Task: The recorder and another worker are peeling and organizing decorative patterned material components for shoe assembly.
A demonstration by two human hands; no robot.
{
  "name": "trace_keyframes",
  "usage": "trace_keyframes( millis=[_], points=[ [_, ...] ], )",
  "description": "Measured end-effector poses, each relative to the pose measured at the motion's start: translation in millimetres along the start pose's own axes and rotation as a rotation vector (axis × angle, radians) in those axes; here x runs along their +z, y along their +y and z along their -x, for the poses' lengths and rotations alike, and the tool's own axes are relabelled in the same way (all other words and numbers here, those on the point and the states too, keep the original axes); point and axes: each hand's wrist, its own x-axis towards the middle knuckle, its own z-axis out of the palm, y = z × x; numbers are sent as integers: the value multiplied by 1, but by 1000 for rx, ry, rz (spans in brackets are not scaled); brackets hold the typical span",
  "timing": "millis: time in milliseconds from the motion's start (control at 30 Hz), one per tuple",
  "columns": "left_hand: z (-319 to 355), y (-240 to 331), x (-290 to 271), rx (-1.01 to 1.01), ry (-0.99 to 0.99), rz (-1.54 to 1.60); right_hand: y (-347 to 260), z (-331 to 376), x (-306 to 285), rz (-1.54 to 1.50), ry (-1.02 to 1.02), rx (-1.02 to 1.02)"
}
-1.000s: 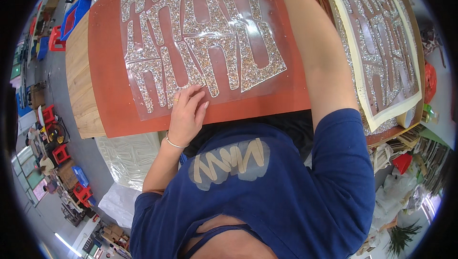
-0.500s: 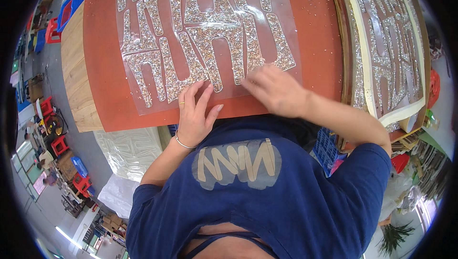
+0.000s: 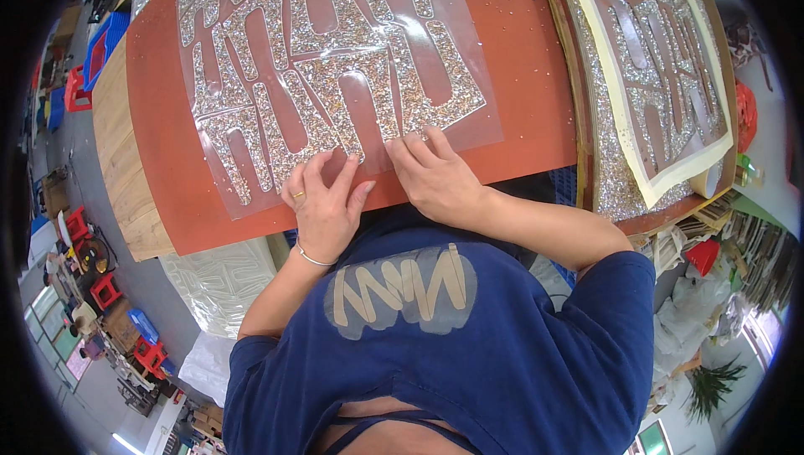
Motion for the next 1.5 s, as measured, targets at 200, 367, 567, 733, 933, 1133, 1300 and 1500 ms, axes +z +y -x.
trace_keyframes(
  millis=[200, 367, 567, 733, 933, 1133, 1300, 1500],
  points=[
    [-4, -9, 4, 1, 75, 77, 10, -6, -5, -309, 79, 155],
    [-2, -12, 6, -17, 114, 170, 66, 19, -20, -367, 612, 472],
    [-4, -4, 0, 40, 174, 183, 86, 95, -57, -124, 610, 965],
    [-10, 17, 8, 124, 158, 260, 90, 172, -62, 66, 145, 1115],
    [-6, 48, 24, 316, 159, 406, 95, 190, -52, -15, 145, 1124],
    [8, 36, 38, 344, 195, 455, 84, 121, -48, -60, 630, 787],
    [8, 27, 47, 386, 258, 461, 69, 45, -3, -293, 602, 538],
    [4, 24, 49, 398, 267, 519, 63, 38, 3, 106, 375, 471]
  ],
)
